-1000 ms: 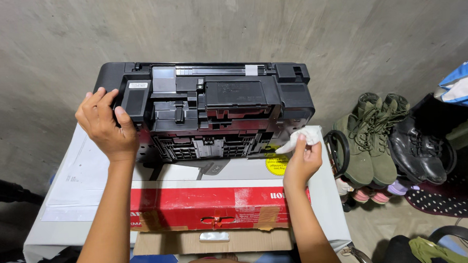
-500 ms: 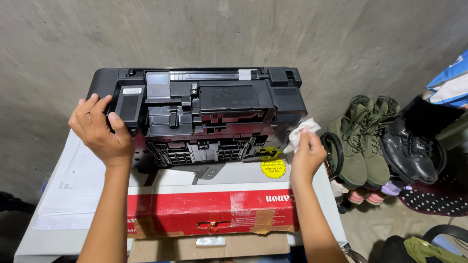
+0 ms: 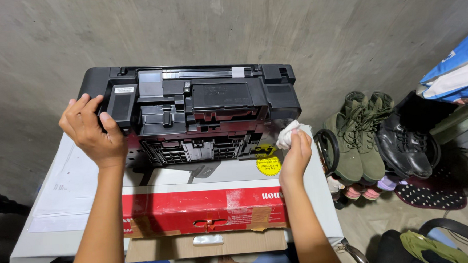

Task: The person wipes the exterior and interior surfaces of a Canon PIXMA printer with a white cloth. They open and close the scanner lid, rotate the printer to access different sides, and clean the top, front, and bottom surfaces.

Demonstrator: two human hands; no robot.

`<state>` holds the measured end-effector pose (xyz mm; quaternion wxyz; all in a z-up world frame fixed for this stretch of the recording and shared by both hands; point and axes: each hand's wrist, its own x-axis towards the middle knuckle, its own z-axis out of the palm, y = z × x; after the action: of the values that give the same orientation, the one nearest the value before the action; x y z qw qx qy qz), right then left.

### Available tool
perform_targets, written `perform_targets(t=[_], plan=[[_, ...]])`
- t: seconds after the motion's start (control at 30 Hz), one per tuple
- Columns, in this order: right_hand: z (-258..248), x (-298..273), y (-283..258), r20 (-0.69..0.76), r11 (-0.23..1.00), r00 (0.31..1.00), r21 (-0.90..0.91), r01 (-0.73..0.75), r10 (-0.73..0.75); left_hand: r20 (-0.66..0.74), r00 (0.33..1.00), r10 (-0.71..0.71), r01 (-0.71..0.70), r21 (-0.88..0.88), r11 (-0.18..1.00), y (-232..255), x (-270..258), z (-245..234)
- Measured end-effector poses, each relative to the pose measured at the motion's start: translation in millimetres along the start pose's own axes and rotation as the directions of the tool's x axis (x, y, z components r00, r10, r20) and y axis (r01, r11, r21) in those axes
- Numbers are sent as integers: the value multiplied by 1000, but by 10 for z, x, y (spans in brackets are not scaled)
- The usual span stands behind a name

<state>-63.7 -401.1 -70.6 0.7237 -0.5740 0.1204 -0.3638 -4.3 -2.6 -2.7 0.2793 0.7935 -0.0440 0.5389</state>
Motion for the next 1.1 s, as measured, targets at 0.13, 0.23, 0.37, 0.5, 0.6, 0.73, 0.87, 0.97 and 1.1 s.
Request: perform_targets(t=[0.13,0.23,0.37,0.5,0.6,0.73,0.87,0.97,1.1], plan=[[161,-203,-94,-36,945,991,-308,112,-129,5,1000,7,-7,6,1000,8,45,-21],[150,-194,-158,-34,964,994,-250,93,-105,-2,1000,-9,9,-13,1000,18,22,-8],[130,-80,-186,-16,990,997,112,80,-78,-15,1000,-4,4,12,1000,25,37,5],[104,-139,-143,-7,994,995,-60,94,-95,-18,1000,-2,2,13,1000,15,28,19],[161,-156,-186,-40,975,992,193,-113,123,-19,1000,-6,6,12,1000,11,17,20],[378,-218,-386,-73,988,986,13,154,-153,-18,1000,2,-1,21,1000,14,35,10],[729,-561,-513,178,680,813,-466,566,-555,-25,1000,-8,8,-2,1000,23,55,10],[897,-696,-540,256,548,735,-525,651,-628,-16,1000,-12,12,-8,1000,32,47,-23],[1002,-682,-514,119,640,806,-545,541,-581,-4,1000,-26,26,-29,999,28,78,-39]])
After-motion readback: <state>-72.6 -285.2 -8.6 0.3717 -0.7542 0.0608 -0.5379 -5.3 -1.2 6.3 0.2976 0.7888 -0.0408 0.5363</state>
